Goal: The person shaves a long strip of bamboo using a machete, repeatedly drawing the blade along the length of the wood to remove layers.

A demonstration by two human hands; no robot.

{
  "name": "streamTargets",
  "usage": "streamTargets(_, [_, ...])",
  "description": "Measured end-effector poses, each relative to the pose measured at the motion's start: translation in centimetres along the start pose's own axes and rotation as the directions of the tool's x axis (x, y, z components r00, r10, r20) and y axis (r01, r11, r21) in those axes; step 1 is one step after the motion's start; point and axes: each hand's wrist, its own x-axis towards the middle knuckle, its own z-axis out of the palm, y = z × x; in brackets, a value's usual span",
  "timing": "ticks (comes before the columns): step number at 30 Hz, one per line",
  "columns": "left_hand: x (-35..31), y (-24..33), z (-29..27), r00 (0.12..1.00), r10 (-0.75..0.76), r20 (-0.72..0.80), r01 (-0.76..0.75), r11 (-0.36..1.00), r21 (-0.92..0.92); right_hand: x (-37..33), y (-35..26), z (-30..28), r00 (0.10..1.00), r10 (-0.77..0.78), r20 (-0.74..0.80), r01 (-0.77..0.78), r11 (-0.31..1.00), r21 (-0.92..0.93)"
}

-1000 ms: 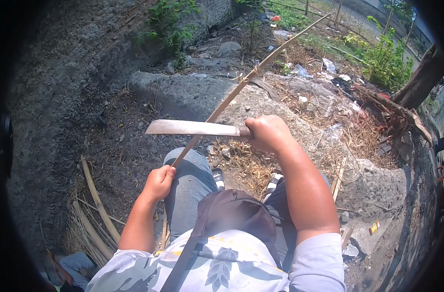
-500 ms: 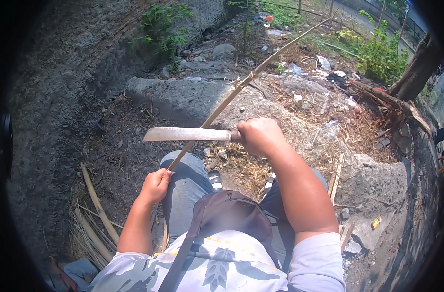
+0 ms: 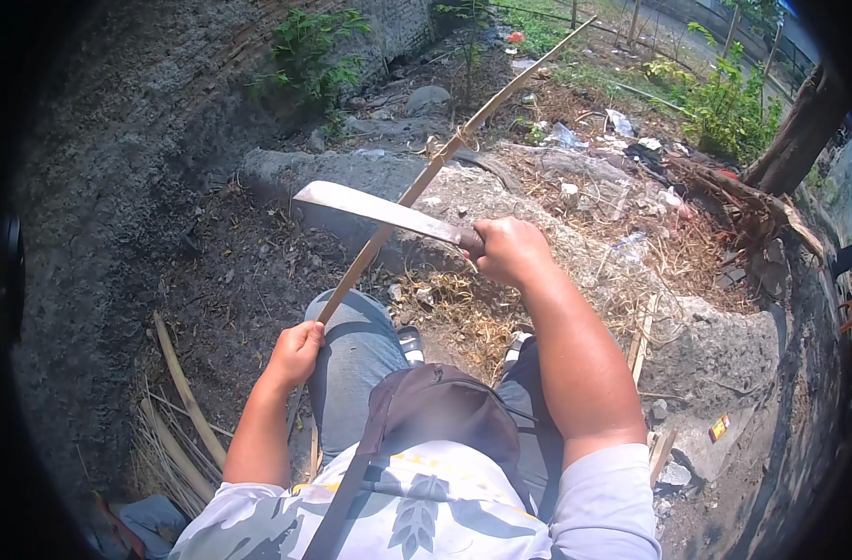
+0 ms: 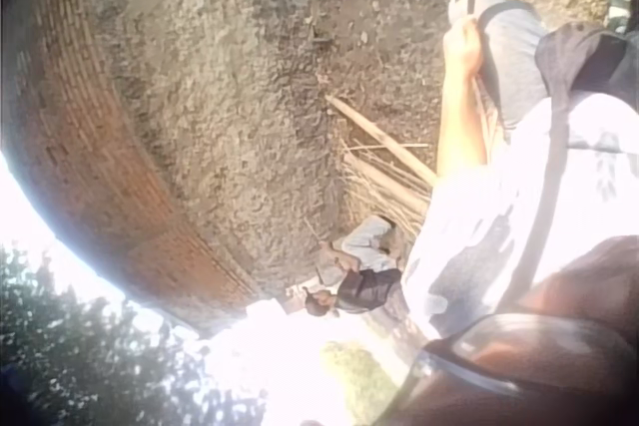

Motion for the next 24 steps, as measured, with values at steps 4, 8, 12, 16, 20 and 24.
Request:
streamTargets(4, [-0.3, 0.0, 0.1, 1.000, 0.017, -0.022, -0.017, 1.000, -0.016, 0.3, -0.3, 1.1, 0.980, -0.189, -0.056, 0.186, 0.981, -0.051])
streamTargets(8, [-0.6, 0.1, 0.0, 0.998, 0.053, -0.014, -0.053, 0.999, 0.007, 1.7, 1.3, 1.0, 0.970, -0.162, -0.179, 0.136, 0.979, -0.151])
streamTargets(12, [-0.8, 0.9, 0.2, 0.993, 0.118, -0.019, -0.117, 0.992, 0.052, 2.3, 4.1, 0.1, 0.933, 0.312, -0.178, -0.277, 0.940, 0.198])
streamTargets(16, [-0.4, 0.0, 0.1, 0.996, 0.083, -0.012, -0.082, 0.994, 0.072, 1.5, 3.8, -0.6, 0.947, 0.247, -0.205, -0.203, 0.956, 0.213])
streamTargets(20, [-0.6, 0.2, 0.1, 0.997, 0.076, -0.017, -0.076, 0.997, -0.017, 0.8, 2.2, -0.2, 0.989, -0.034, -0.146, 0.057, 0.986, 0.157])
streamTargets(24, [-1.5, 0.3, -0.9, 0.999, 0.042, -0.001, -0.042, 0.999, -0.023, 0.3, -0.4, 0.2, 0.963, -0.263, -0.060, 0.262, 0.965, -0.026])
